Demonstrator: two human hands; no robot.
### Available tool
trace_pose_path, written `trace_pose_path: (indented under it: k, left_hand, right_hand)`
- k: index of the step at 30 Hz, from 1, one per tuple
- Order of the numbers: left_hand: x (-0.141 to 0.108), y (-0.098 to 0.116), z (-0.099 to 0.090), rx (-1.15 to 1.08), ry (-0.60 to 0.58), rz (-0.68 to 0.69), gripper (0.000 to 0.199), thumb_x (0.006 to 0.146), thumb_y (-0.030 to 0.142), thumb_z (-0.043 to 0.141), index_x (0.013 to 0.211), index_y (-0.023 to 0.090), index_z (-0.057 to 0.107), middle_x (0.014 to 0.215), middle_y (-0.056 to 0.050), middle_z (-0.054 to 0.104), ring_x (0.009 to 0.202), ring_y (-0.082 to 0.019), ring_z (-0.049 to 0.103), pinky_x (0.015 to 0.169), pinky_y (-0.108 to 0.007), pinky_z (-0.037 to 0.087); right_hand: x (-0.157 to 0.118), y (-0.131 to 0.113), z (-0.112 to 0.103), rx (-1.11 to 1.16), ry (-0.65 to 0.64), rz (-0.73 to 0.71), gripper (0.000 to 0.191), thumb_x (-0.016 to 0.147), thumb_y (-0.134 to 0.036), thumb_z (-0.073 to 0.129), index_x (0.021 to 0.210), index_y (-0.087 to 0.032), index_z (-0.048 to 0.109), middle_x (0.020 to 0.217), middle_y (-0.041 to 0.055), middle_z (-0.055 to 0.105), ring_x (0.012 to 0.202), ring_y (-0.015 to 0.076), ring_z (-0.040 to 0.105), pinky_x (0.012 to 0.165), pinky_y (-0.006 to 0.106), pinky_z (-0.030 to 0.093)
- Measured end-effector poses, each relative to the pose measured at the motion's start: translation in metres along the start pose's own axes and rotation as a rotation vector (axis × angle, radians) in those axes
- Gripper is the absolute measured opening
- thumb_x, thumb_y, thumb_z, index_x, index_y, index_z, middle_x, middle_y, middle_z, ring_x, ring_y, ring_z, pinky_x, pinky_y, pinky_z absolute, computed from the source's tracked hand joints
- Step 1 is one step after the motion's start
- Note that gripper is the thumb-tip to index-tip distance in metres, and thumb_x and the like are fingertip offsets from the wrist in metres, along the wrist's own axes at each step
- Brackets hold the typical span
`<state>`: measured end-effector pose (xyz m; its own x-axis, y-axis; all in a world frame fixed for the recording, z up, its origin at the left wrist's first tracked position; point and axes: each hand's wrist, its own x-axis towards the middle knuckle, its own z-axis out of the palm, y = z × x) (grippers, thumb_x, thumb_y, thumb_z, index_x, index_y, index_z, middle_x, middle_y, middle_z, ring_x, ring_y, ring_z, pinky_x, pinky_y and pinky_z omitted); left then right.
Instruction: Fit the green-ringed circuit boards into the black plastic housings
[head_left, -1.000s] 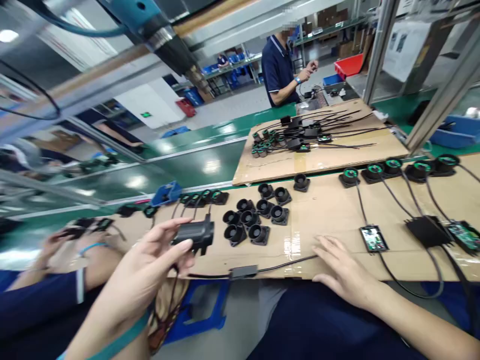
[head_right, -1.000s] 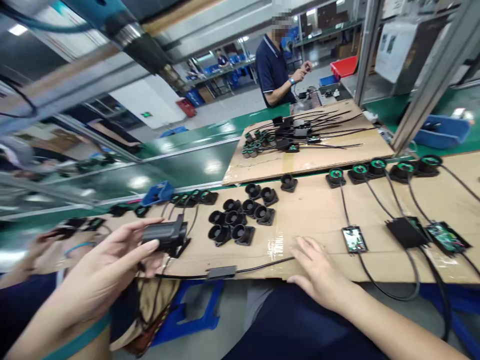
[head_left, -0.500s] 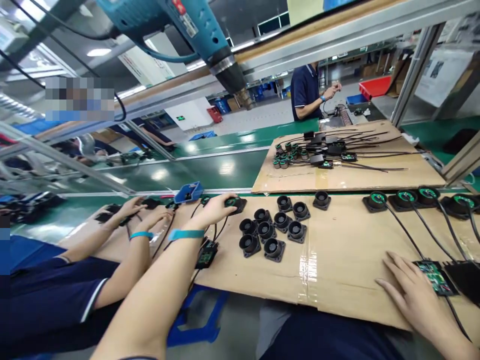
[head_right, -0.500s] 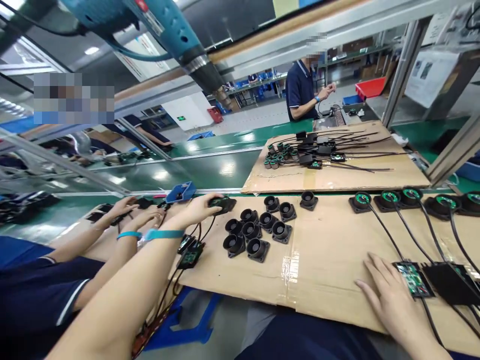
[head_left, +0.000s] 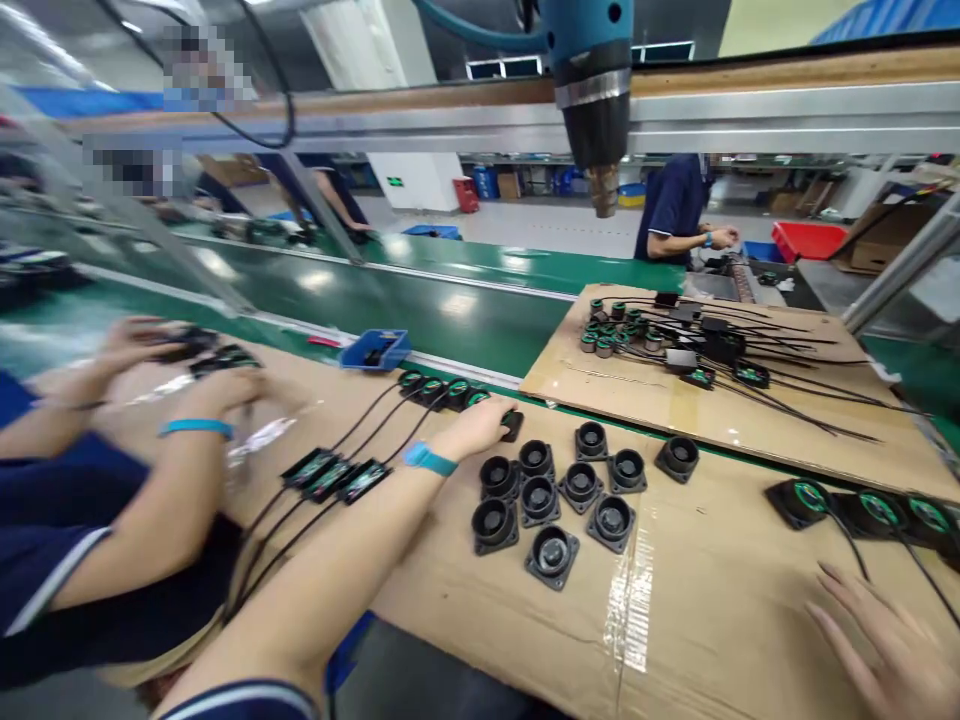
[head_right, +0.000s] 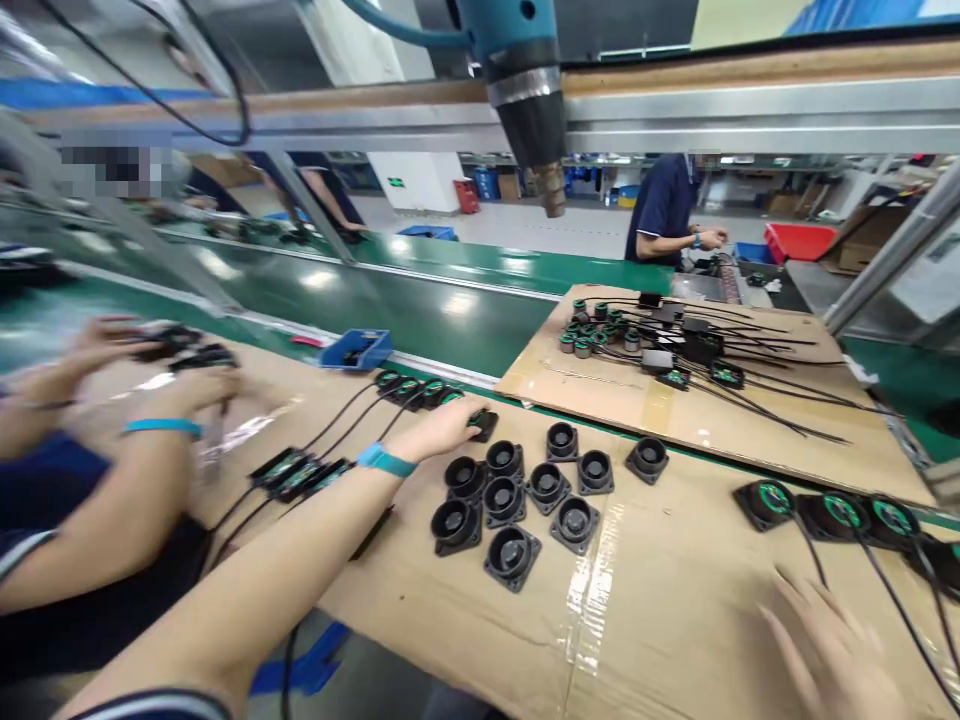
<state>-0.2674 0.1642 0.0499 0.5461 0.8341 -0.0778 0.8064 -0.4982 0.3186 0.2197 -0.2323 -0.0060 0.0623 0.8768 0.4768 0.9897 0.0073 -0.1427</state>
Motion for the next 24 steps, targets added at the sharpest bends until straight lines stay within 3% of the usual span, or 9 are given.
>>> trace_pose_path:
  k: [2,4,8,11,16,19,24]
  left_hand:
    - [0.002,-0.008,0.0,0.015,-0.011,0.037,0.05,0.076,0.013,0.059,0.125,0.015,0.063,0.132,-0.017,0.065,0.125,-0.033,0.06,0.11,-0.045,0.044]
    - [0.006,-0.019,0.001,0.044,-0.012,0.059,0.051,0.078,0.016,0.056,0.128,0.015,0.061,0.134,-0.017,0.064,0.127,-0.033,0.058,0.111,-0.045,0.043]
    - [0.014,-0.042,0.002,0.058,0.024,0.034,0.054,0.078,0.024,0.056,0.13,0.015,0.06,0.135,-0.016,0.064,0.128,-0.034,0.058,0.111,-0.045,0.044]
    - [0.015,-0.049,-0.003,0.047,0.03,0.003,0.053,0.078,0.026,0.055,0.129,0.015,0.061,0.133,-0.016,0.065,0.125,-0.034,0.06,0.109,-0.046,0.046]
    - [0.017,-0.039,-0.005,0.111,0.006,-0.001,0.052,0.08,0.02,0.051,0.131,0.012,0.06,0.133,-0.02,0.064,0.124,-0.035,0.061,0.106,-0.048,0.047]
    - [0.015,-0.036,0.002,0.117,0.055,-0.005,0.051,0.082,0.016,0.048,0.132,0.013,0.059,0.135,-0.021,0.061,0.123,-0.036,0.062,0.103,-0.051,0.05]
    - [-0.007,-0.035,0.007,-0.003,0.235,0.037,0.061,0.09,0.027,0.05,0.148,0.014,0.041,0.15,-0.02,0.048,0.137,-0.036,0.05,0.109,-0.053,0.047]
  right_hand:
    - [0.056,-0.014,-0.003,0.003,-0.016,-0.054,0.036,0.094,-0.042,0.056,0.124,-0.026,0.066,0.123,0.01,0.071,0.112,0.0347,0.067,0.096,0.053,0.053]
    - [0.12,-0.03,0.007,0.0,-0.038,-0.055,0.036,0.096,-0.042,0.055,0.124,-0.023,0.067,0.127,0.0117,0.07,0.117,0.0339,0.063,0.101,0.053,0.05]
    - [0.24,-0.053,0.06,0.008,-0.129,-0.045,0.038,0.097,-0.039,0.054,0.126,-0.017,0.066,0.134,0.0161,0.064,0.124,0.0348,0.056,0.103,0.054,0.044]
    - [0.31,-0.073,0.104,-0.006,-0.165,-0.003,0.037,0.094,-0.034,0.057,0.124,-0.014,0.067,0.134,0.018,0.063,0.122,0.0351,0.054,0.102,0.052,0.042]
    - [0.391,-0.127,0.16,-0.04,-0.186,-0.087,0.041,0.095,-0.039,0.058,0.128,-0.016,0.064,0.147,0.0171,0.052,0.131,0.0346,0.044,0.107,0.05,0.034]
    - [0.429,-0.163,0.187,-0.071,-0.182,-0.13,0.046,0.092,-0.047,0.061,0.125,-0.015,0.064,0.154,0.0183,0.043,0.139,0.0343,0.034,0.111,0.049,0.03]
    - [0.474,-0.198,0.224,-0.107,-0.311,0.063,0.059,0.082,-0.049,0.072,0.124,-0.009,0.062,0.148,0.0248,0.046,0.14,0.0368,0.031,0.112,0.053,0.026]
